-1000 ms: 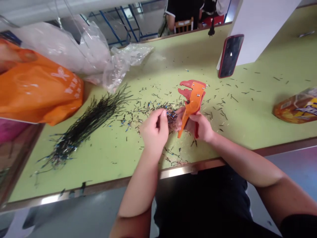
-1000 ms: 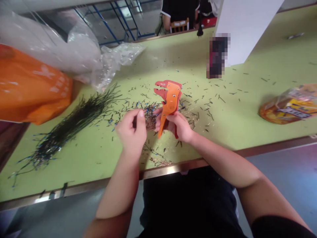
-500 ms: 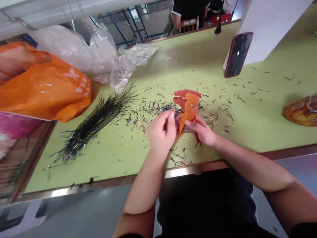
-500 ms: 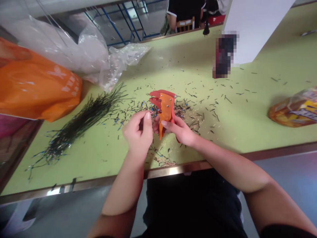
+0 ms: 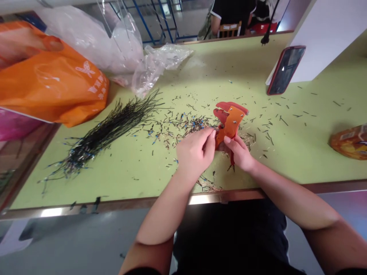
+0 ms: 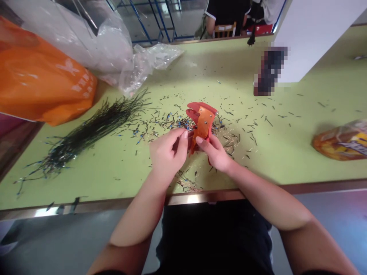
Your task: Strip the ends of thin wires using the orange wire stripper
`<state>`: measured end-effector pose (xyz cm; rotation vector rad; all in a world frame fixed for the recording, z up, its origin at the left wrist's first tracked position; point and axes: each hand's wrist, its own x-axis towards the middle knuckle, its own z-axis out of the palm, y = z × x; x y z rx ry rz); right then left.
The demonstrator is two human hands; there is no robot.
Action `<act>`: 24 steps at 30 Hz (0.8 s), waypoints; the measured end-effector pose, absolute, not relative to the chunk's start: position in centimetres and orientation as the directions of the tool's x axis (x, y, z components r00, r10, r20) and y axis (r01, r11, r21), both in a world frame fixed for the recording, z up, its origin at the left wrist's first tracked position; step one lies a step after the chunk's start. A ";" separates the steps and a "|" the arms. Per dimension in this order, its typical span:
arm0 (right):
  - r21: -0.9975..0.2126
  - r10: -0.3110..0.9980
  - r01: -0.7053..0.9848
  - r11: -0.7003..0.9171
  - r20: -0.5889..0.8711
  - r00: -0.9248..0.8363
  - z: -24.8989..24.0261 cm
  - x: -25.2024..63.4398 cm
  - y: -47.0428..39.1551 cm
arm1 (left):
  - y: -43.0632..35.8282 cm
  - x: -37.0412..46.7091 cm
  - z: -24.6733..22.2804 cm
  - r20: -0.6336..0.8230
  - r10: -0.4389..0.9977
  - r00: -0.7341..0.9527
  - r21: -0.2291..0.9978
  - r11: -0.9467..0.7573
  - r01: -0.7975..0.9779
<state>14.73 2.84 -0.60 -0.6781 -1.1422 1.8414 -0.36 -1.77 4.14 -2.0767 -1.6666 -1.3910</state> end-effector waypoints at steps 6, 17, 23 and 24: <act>-0.900 0.874 -0.371 -0.230 -0.023 -0.485 -0.7 14.7 2.7 | -1.7 -0.3 3.9 0.734 0.680 -0.004 0.377 -0.402 0.834; -0.945 0.893 -0.279 -0.171 -0.028 -0.450 -1.1 15.1 2.3 | -2.1 0.1 4.4 0.747 0.664 0.037 0.365 -0.455 0.812; -0.954 0.918 -0.252 -0.163 -0.053 -0.392 -0.9 15.5 2.2 | -2.1 0.1 4.5 0.763 0.646 0.036 0.357 -0.467 0.809; -0.950 0.893 -0.233 -0.206 -0.085 -0.442 -0.9 15.5 2.2 | -2.1 0.1 4.5 0.766 0.642 0.038 0.355 -0.471 0.808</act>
